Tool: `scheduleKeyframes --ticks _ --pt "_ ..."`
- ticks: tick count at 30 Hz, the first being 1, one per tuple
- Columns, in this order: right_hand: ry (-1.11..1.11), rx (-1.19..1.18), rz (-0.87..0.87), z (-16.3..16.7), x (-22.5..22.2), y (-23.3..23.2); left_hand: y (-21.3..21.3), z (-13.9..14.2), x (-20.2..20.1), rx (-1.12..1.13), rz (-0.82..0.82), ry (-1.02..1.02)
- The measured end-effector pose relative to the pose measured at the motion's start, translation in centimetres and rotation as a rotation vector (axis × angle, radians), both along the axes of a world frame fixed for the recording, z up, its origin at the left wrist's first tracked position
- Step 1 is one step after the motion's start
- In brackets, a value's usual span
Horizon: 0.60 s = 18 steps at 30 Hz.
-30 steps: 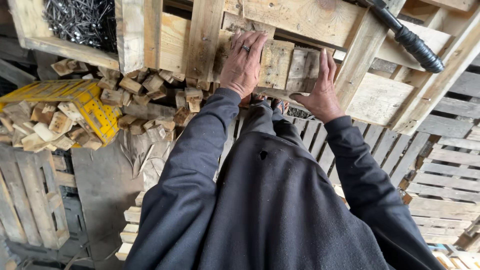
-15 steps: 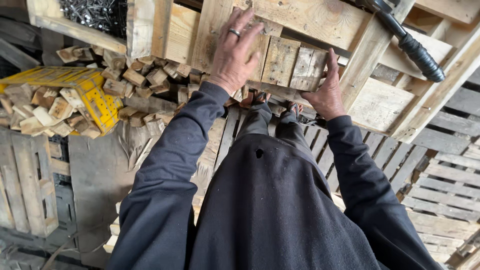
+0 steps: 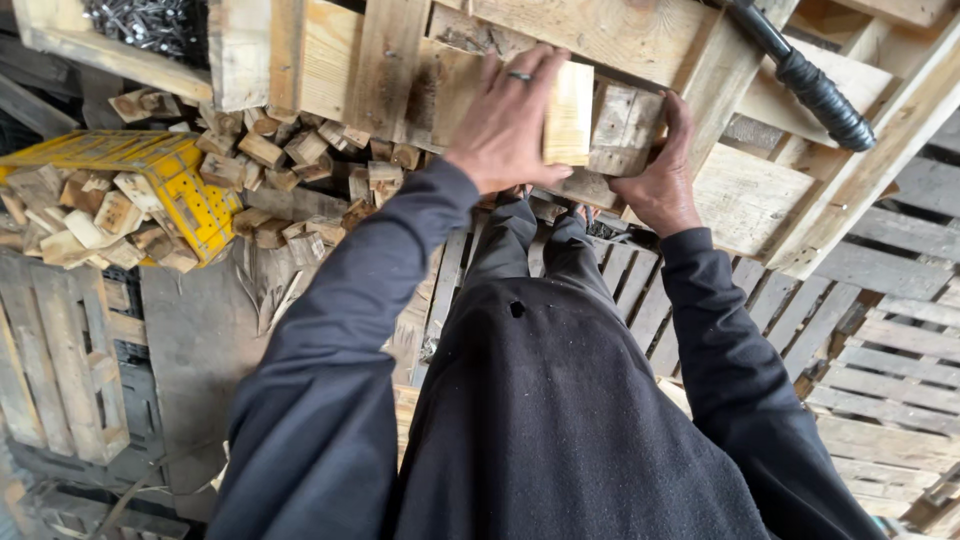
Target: The person uses a hammer to drive nails into wooden pallets, securing planks and small blocks in place. They repeatedly pick up nails, position wood pieces, and hammer them onto the pallet structure.
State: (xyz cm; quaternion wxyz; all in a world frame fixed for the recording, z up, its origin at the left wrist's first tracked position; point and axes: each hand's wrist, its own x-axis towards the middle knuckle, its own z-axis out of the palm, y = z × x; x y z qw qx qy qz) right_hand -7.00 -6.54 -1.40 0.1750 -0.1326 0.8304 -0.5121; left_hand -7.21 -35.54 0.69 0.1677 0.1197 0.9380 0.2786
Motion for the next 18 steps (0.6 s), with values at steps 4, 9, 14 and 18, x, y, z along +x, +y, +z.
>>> scheduleKeyframes --ticks 4,9,14,18 --pt "0.025 0.013 0.020 -0.3 0.2 0.4 -2.7 -1.3 1.7 -0.003 -0.096 0.288" --pt "0.073 0.092 0.041 0.1 0.3 -0.1 -3.1 -1.9 2.0 -0.123 -0.085 0.366" --pt "-0.025 0.146 0.040 0.2 1.0 -1.9 -6.3 -0.6 3.4 -0.136 0.132 0.190" --pt "0.081 0.170 0.055 -0.5 1.3 -3.0 -4.9 -1.9 3.8 0.044 0.179 0.222"
